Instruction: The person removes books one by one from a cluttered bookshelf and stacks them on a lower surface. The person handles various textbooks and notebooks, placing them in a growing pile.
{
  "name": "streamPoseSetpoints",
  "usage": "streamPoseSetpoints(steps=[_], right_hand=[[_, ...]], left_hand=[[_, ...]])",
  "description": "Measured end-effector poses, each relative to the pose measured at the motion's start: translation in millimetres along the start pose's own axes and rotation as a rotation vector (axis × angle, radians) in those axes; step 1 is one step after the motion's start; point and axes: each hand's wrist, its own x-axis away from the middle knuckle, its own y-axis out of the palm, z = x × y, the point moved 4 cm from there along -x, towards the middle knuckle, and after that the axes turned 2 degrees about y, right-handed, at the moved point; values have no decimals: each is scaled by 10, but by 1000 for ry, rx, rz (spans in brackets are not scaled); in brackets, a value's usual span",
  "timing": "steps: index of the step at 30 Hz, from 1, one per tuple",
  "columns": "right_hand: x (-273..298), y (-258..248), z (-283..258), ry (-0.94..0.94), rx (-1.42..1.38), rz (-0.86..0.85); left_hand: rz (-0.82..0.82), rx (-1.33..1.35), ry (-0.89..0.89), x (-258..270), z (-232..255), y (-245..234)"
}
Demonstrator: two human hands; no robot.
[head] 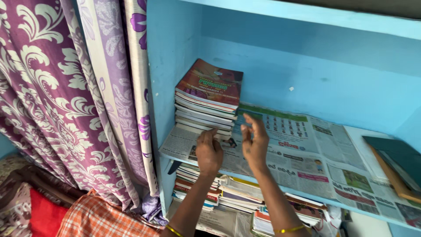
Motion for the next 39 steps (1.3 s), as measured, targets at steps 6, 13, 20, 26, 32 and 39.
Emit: streamPoseSetpoints(steps=[6, 13, 20, 26, 32, 39], right_hand=[[-570, 311, 151, -70, 40, -51], [-604, 368, 108, -353, 447, 1], [-577, 126, 474, -121, 361, 8], [-717, 55, 630, 841, -609, 33], [-713, -26, 1027, 960, -765, -118], [-114, -595, 728, 1231, -903, -284]], left_hand=[[-44, -86, -54, -50, 45, 11], [-49, -126, -63, -51, 100, 2], [-81, -139, -54, -54, 99, 18], [-44, -134, -37, -45, 90, 26], [60, -33, -72, -55, 23, 52], [-7, 755, -477, 72, -599, 285]])
